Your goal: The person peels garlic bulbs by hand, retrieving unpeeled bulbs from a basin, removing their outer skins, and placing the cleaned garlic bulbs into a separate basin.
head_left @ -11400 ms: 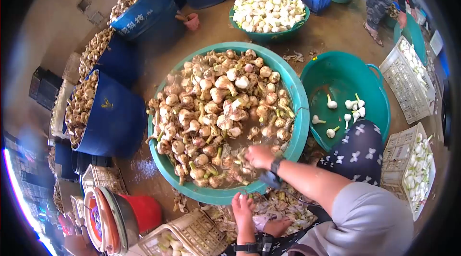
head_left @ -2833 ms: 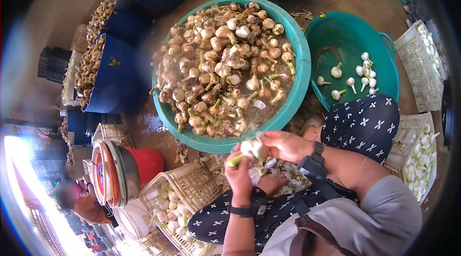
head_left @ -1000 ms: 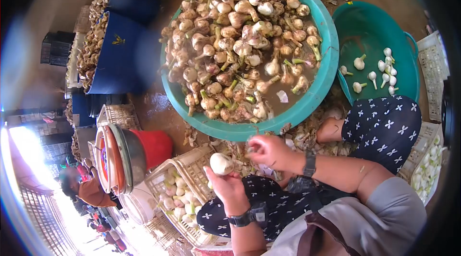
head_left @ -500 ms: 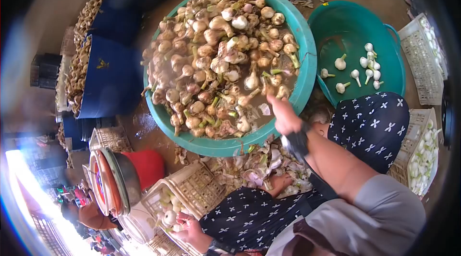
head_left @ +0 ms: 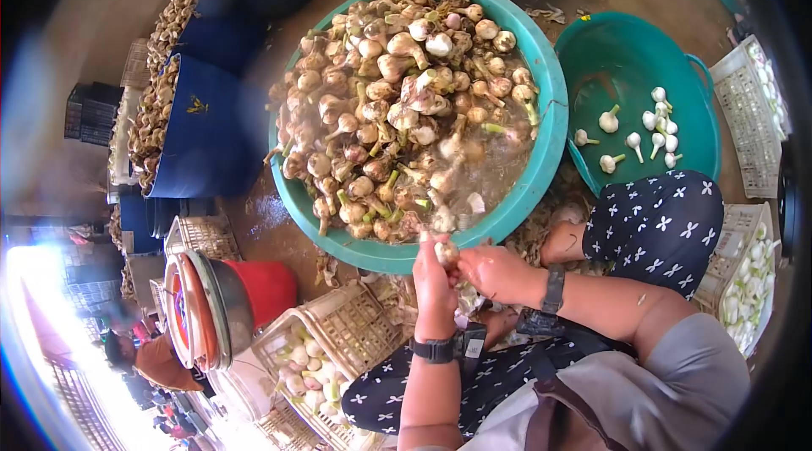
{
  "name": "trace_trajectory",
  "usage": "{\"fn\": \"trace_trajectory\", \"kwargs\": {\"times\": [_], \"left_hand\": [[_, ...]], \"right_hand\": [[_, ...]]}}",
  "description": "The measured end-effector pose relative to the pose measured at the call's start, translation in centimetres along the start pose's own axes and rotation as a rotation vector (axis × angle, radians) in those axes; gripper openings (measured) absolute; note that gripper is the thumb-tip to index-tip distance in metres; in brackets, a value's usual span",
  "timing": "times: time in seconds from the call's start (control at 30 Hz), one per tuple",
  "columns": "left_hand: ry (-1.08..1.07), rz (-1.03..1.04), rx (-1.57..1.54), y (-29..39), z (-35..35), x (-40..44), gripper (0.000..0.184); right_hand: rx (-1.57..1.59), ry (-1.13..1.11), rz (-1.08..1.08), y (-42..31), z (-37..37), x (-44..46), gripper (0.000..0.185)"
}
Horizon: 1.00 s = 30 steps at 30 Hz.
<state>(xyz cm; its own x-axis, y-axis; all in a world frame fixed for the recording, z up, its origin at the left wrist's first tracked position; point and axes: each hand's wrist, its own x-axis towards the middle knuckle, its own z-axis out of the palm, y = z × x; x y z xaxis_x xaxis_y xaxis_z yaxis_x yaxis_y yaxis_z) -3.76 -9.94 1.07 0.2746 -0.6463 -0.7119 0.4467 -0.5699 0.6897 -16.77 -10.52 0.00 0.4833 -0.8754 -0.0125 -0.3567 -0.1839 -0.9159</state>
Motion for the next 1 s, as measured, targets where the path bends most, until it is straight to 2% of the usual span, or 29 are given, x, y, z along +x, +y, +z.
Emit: {"fn": "trace_trajectory", "kwargs": {"times": [0.03, 0.07, 0.13, 0.17, 0.2, 0.27, 0.3, 0.4, 0.47, 0.5, 0.53, 0.57, 0.6, 0.63, 0.67, 0.7, 0.73, 0.77, 0.8, 0.87, 0.9, 0.93, 1.0], "left_hand": [[-0.002, -0.002, -0.002, -0.3, 0.1, -0.3, 0.039], [0.020, 0.016, 0.037, -0.5, 0.2, -0.6, 0.033], [0.037, 0.033, 0.081, -1.0, 0.1, -1.1, 0.028], [0.034, 0.034, 0.057, -1.2, -0.2, -1.0, 0.025], [0.031, 0.036, 0.033, -1.4, -0.6, -0.9, 0.022], [0.002, 0.006, -0.007, -1.8, -1.4, -0.5, 0.019], [-0.005, 0.035, -0.050, -1.8, -1.4, -0.6, 0.020], [-0.055, 0.104, -0.131, -2.0, -1.6, -1.1, 0.018], [-0.183, 0.378, -0.102, -2.9, -2.2, -0.6, 0.023], [-0.186, 0.375, -0.099, -2.8, -2.7, -0.6, 0.023], [-0.266, 0.395, -0.071, -2.3, -3.3, -0.6, 0.024], [-0.347, 0.417, -0.042, -1.7, -3.8, -0.4, 0.026], [-0.330, 0.281, -0.082, -0.9, -3.9, -1.0, 0.031], [-0.307, 0.199, 0.176, -0.6, -4.1, -1.1, 0.031], [-0.280, 0.117, 0.431, -0.4, -4.1, -1.2, 0.032], [-0.278, 0.119, 0.428, -0.2, -3.6, -2.0, 0.032], [-0.289, 0.223, 0.721, 0.3, -2.8, -3.4, 0.031], [-0.296, 0.326, 1.016, 0.5, -2.2, -4.4, 0.031], [-0.296, 0.329, 1.017, 0.4, -1.8, -5.0, 0.031], [-0.213, 1.012, 1.213, 0.1, -1.6, -5.9, 0.030], [-0.200, 1.279, 1.394, 0.3, -1.8, -5.5, 0.030], [-0.197, 1.280, 1.396, -0.5, -2.3, -5.0, 0.030], [0.009, 0.910, 0.728, -2.7, -2.8, -4.3, 0.020]], "right_hand": [[-0.218, -0.040, -0.131, -0.6, -0.5, -0.5, 0.019], [-0.221, -0.038, -0.129, -0.7, -0.6, -0.6, 0.019], [-0.278, -0.178, -0.076, -1.2, -0.5, -0.8, 0.016], [-0.307, -0.169, -0.095, -0.6, -0.1, -0.9, 0.025], [-0.311, -0.168, -0.099, 0.0, 0.2, -0.6, 0.025], [0.683, -0.403, 0.531, 0.9, 0.5, -0.2, 0.034], [0.681, -0.403, 0.530, 1.0, 0.6, -0.2, 0.034], [1.067, -0.405, 0.843, 1.2, 0.6, -0.6, 0.035], [1.122, -0.376, 0.862, 1.2, 0.3, -0.5, 0.032], [1.177, -0.353, 0.883, 1.1, 0.2, -0.6, 0.030], [1.179, -0.349, 0.882, 1.3, 0.2, -0.7, 0.030], [0.792, -0.254, 0.440, 1.6, 0.1, -0.8, 0.026], [0.393, -0.154, 0.015, 1.2, -0.3, -0.8, 0.023], [0.194, 0.041, -0.171, 0.4, -0.4, -1.2, 0.017], [0.195, 0.040, -0.171, -0.3, -0.8, -1.2, 0.017], [0.099, 0.072, -0.203, -0.7, -1.3, -1.1, 0.016], [0.003, 0.105, -0.236, -0.9, -1.5, -1.0, 0.015], [0.095, 0.020, 0.095, 0.7, -0.5, -0.9, 0.017], [0.095, 0.022, 0.093, 0.9, -0.7, -0.6, 0.017], [1.132, -0.125, 0.773, 1.3, -1.4, 0.2, 0.019], [1.206, -0.222, 0.778, 0.9, -2.4, 0.2, 0.021], [1.207, -0.224, 0.775, 0.8, -2.5, 0.0, 0.021], [1.453, -0.227, 0.613, 0.4, -2.3, -0.4, 0.021]]}}
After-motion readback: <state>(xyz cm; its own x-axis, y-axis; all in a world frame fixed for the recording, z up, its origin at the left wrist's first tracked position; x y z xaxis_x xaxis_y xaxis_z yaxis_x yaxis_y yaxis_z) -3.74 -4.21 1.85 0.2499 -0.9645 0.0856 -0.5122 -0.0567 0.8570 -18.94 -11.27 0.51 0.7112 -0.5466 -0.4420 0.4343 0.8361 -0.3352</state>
